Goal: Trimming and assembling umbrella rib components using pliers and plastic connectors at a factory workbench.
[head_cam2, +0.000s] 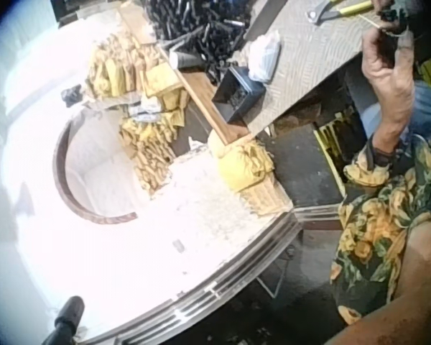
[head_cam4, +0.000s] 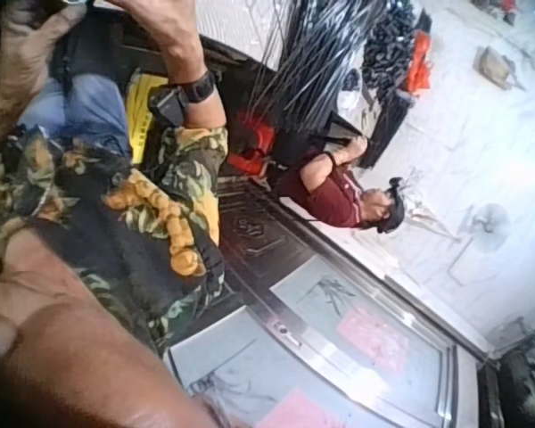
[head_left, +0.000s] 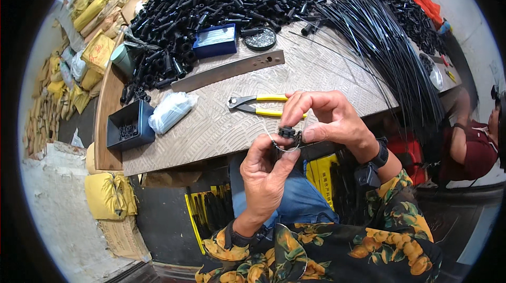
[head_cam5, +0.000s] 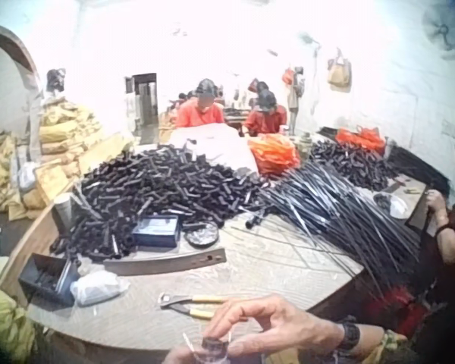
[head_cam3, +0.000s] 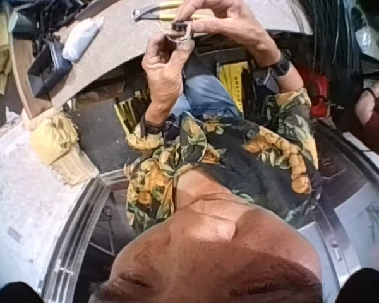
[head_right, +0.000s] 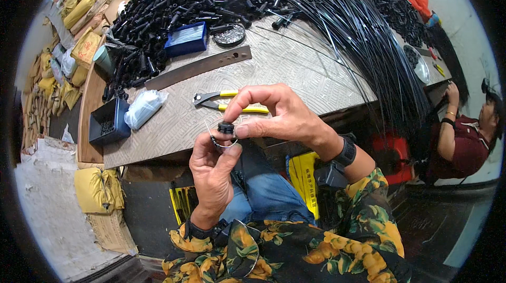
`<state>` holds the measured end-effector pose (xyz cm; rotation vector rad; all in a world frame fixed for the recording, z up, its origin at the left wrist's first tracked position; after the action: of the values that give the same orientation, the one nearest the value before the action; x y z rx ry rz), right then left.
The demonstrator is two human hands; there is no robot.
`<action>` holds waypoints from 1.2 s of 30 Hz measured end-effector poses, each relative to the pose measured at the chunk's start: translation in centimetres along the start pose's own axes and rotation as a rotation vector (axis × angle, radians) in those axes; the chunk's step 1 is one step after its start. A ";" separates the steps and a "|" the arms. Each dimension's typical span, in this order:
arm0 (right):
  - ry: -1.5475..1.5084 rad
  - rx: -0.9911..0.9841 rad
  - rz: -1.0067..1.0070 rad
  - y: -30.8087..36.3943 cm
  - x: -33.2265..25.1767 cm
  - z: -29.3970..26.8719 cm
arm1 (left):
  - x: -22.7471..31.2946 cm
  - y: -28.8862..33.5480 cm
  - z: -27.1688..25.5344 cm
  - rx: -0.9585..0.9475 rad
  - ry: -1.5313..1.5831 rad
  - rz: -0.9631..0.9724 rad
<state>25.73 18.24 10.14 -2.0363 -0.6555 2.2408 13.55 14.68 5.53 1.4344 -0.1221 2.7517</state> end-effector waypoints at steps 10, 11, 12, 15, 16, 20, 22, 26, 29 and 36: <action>-0.158 0.011 0.086 0.0 1.2 0.9 | 0.3 0.4 -0.2 -0.002 -0.015 0.034; -0.165 0.015 0.084 0.1 1.1 0.9 | 0.3 0.4 -0.2 -0.020 -0.019 0.047; -0.161 0.015 0.085 0.1 1.2 0.8 | 0.3 0.4 -0.2 -0.020 -0.015 0.047; -0.130 -0.011 0.027 0.0 0.7 0.9 | 0.5 0.5 -0.1 -0.018 -0.003 0.032; -0.062 -0.011 -0.002 0.0 0.4 1.0 | 0.5 0.6 -0.2 -0.014 0.002 0.025; 0.230 0.035 -0.078 0.0 -1.2 1.5 | 0.5 0.6 -0.3 -0.025 0.027 0.020; 0.272 0.077 -0.068 -0.1 -0.9 2.0 | -0.1 0.6 -0.8 -0.001 0.014 0.014; 0.626 0.051 -0.339 0.4 -3.1 3.0 | -0.3 0.6 -1.3 0.024 0.068 -0.021; 0.738 0.003 -0.347 1.0 -2.9 3.4 | -0.1 0.3 -1.4 -0.005 0.075 -0.041; 0.701 0.050 -0.357 0.7 -2.2 3.7 | 0.0 0.0 -3.0 -0.024 0.160 -0.073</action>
<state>22.64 15.89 12.17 -2.2410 -0.7807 1.2200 11.06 14.90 3.81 1.1820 -0.0953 2.7815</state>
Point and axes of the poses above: each hand's wrist, its own y-axis away from the middle knuckle, its own z-axis out of the palm, x = y × z, the point moved 7 cm from there along -y, towards the middle knuckle, and after that the axes turned 10 degrees about x, right-handed, at the moved point
